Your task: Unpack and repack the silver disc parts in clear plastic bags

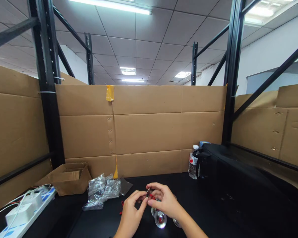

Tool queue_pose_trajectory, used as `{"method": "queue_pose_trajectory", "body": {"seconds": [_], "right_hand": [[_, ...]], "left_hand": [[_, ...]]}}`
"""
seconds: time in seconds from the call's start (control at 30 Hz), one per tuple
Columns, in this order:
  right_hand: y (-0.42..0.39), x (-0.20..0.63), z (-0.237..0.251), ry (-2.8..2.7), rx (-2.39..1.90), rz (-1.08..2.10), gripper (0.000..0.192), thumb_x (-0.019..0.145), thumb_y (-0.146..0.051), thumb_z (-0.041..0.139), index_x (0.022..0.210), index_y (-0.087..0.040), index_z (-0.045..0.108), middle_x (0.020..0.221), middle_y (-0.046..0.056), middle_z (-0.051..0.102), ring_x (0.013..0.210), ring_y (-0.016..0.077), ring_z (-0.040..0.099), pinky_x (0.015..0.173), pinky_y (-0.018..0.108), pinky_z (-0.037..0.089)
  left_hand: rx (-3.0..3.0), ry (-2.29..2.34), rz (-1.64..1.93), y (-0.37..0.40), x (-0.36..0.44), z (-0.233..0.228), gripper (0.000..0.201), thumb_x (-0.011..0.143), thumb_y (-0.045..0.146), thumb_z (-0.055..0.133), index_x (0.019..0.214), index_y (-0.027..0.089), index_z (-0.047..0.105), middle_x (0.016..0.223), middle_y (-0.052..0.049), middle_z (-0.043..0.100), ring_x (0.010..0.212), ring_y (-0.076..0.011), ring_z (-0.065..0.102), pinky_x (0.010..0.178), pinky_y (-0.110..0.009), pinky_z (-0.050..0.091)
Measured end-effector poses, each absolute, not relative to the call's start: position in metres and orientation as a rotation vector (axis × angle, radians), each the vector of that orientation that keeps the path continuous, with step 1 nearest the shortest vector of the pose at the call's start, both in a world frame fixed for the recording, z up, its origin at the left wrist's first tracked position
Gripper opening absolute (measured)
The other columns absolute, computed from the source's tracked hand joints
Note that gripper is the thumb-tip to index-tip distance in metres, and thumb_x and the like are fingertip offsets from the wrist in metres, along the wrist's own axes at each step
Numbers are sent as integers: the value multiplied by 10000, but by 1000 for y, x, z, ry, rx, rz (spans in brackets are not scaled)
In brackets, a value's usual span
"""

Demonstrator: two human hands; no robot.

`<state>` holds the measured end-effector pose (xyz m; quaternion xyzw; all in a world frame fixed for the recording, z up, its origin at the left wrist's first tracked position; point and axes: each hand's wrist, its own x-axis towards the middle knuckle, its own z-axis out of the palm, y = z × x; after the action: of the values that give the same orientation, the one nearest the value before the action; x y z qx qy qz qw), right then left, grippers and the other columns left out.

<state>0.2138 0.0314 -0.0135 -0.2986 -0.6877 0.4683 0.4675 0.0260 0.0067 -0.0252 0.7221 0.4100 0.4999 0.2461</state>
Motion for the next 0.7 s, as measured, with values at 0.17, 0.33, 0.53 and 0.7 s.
{"method": "queue_pose_trajectory", "body": {"seconds": [0.17, 0.33, 0.53, 0.7], "right_hand": [[29, 209, -13, -1868, -841, 768, 717, 630, -275, 859, 1319, -242, 661, 961, 44, 738, 802, 193, 660, 801, 346, 564], [21, 214, -2, -1966, -948, 713, 621, 680, -383, 852, 1273, -273, 704, 1030, 51, 773, 895, 248, 697, 906, 378, 528], [17, 218, 5, -2086, -1017, 758, 709, 590, -531, 904, 1232, -297, 719, 1076, 36, 774, 1014, 291, 676, 992, 400, 464], [19, 217, 8, -2141, -849, 712, 671, 574, -555, 906, 1171, -288, 755, 1064, 43, 736, 946, 243, 674, 898, 338, 506]], "left_hand": [[1742, 849, 1316, 9, 28, -28, 380, 909, 475, 658, 1132, 175, 730, 1054, -102, 727, 944, -221, 695, 873, -309, 555], [1642, 748, 1254, 13, 26, -33, 404, 903, 502, 656, 1114, 163, 715, 1087, -109, 737, 982, -233, 692, 949, -352, 538], [1626, 742, 1184, 13, 25, -35, 338, 871, 466, 711, 989, 150, 691, 981, -85, 745, 934, -218, 700, 883, -312, 536], [1603, 770, 1183, 20, 25, -45, 239, 818, 360, 749, 879, 141, 676, 867, -59, 724, 817, -185, 687, 793, -280, 531]]}}
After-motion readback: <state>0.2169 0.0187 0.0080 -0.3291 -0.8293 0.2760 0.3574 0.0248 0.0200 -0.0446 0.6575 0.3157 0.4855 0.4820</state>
